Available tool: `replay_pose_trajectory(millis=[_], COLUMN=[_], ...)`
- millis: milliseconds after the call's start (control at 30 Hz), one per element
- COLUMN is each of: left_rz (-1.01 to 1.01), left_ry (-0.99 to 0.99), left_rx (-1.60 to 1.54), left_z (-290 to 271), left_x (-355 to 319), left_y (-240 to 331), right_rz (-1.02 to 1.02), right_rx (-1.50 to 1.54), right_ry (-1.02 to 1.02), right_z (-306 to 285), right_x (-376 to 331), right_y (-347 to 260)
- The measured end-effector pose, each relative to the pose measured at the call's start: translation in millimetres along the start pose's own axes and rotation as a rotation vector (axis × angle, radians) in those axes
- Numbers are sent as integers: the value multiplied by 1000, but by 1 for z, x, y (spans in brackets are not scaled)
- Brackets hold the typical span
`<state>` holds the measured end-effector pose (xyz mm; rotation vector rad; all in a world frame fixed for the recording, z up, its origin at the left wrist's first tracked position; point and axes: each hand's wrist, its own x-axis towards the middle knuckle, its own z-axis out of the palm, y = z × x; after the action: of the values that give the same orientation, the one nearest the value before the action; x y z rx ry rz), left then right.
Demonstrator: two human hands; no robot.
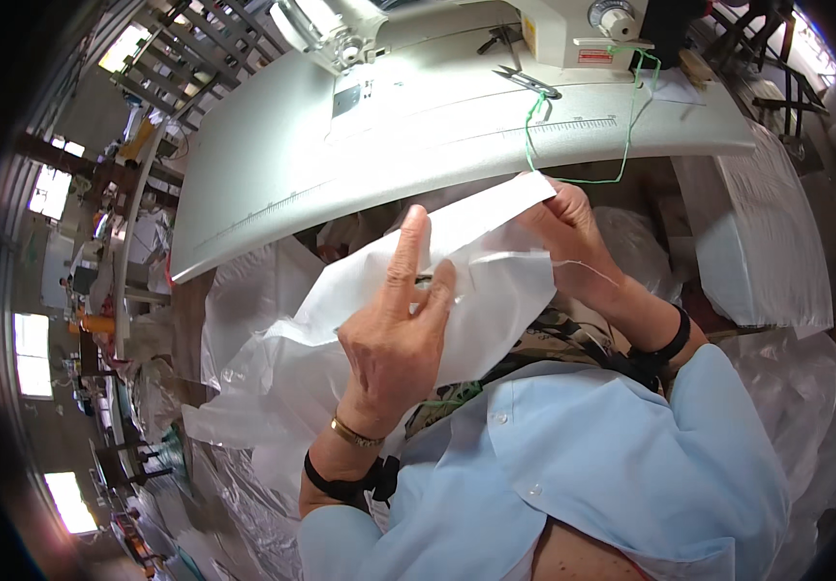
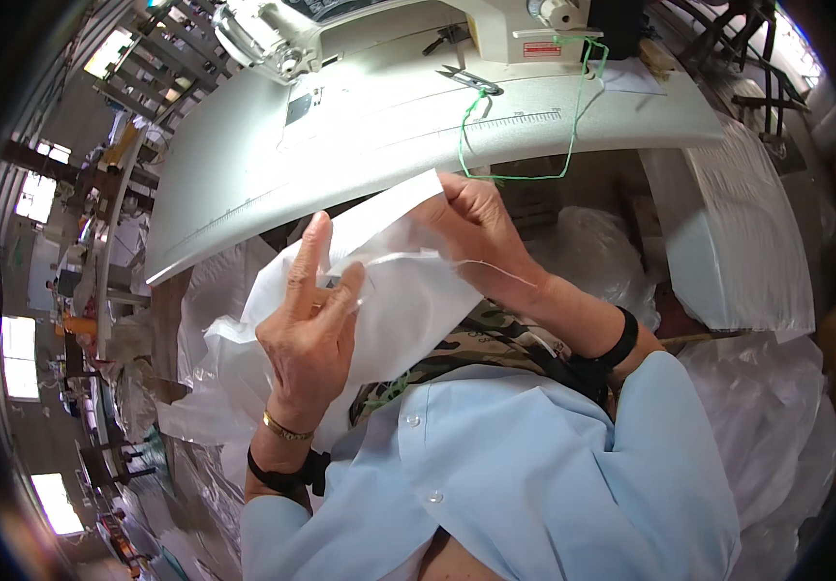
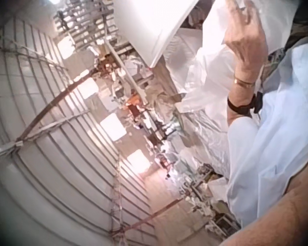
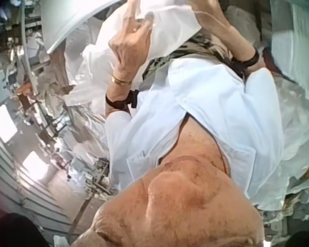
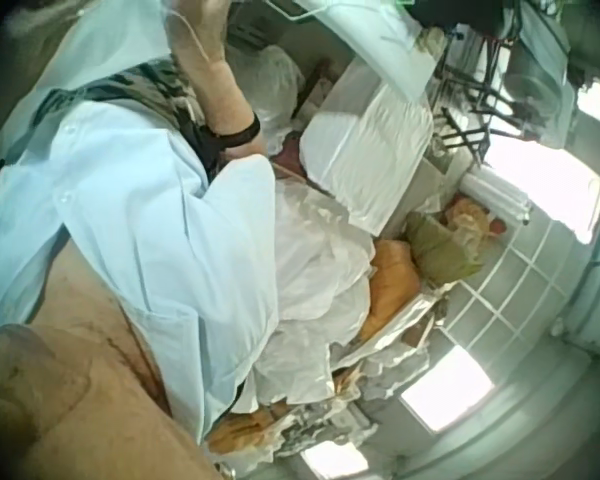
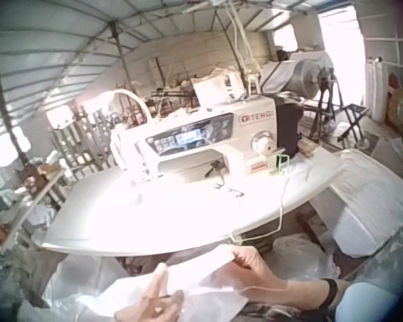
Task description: The person trims the edges of a white plastic sheet with shears, folds the material, and then stitches the seams using a sewing machine.
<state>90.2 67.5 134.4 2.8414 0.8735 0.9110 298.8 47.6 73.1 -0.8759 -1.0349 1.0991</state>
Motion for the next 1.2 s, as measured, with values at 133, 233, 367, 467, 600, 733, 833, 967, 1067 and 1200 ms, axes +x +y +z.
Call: replay_pose_trajectory(millis=[133, 233, 367, 467, 600, 733, 833, 967, 1067, 1200], left_rz=[12, -61, -179, -172, -155, -196, -217, -228, -252, -228], left_ry=[210, 166, 56, 51, 109, 95, 93, 74, 56, 91], left_rx=[89, -193, -396, -387, -462, -460, -478, -468, -476, -431], left_z=[-2, -2, 0, 2, 6, 10, 11, 9, 10, 6], left_x=[4, 6, 8, 10, 11, 9, 10, 10, 10, 13], left_y=[-19, -27, -24, -24, -31, -31, -31, -32, -31, -31], right_rz=[-97, 30, -159, -400, -142, -221, -256, -269, -408, -428], right_rx=[95, -4, -197, -428, -177, -241, -420, -429, -503, -721], right_ry=[-269, -302, -139, -144, -150, -145, -113, -106, -65, 22], right_z=[1, -2, -7, -8, -5, -3, -2, 7, 15, 21], right_x=[-2, -4, -5, -3, -2, -5, -6, -8, -9, -8], right_y=[-4, -12, -30, -37, -32, -30, -35, -39, -38, -41])
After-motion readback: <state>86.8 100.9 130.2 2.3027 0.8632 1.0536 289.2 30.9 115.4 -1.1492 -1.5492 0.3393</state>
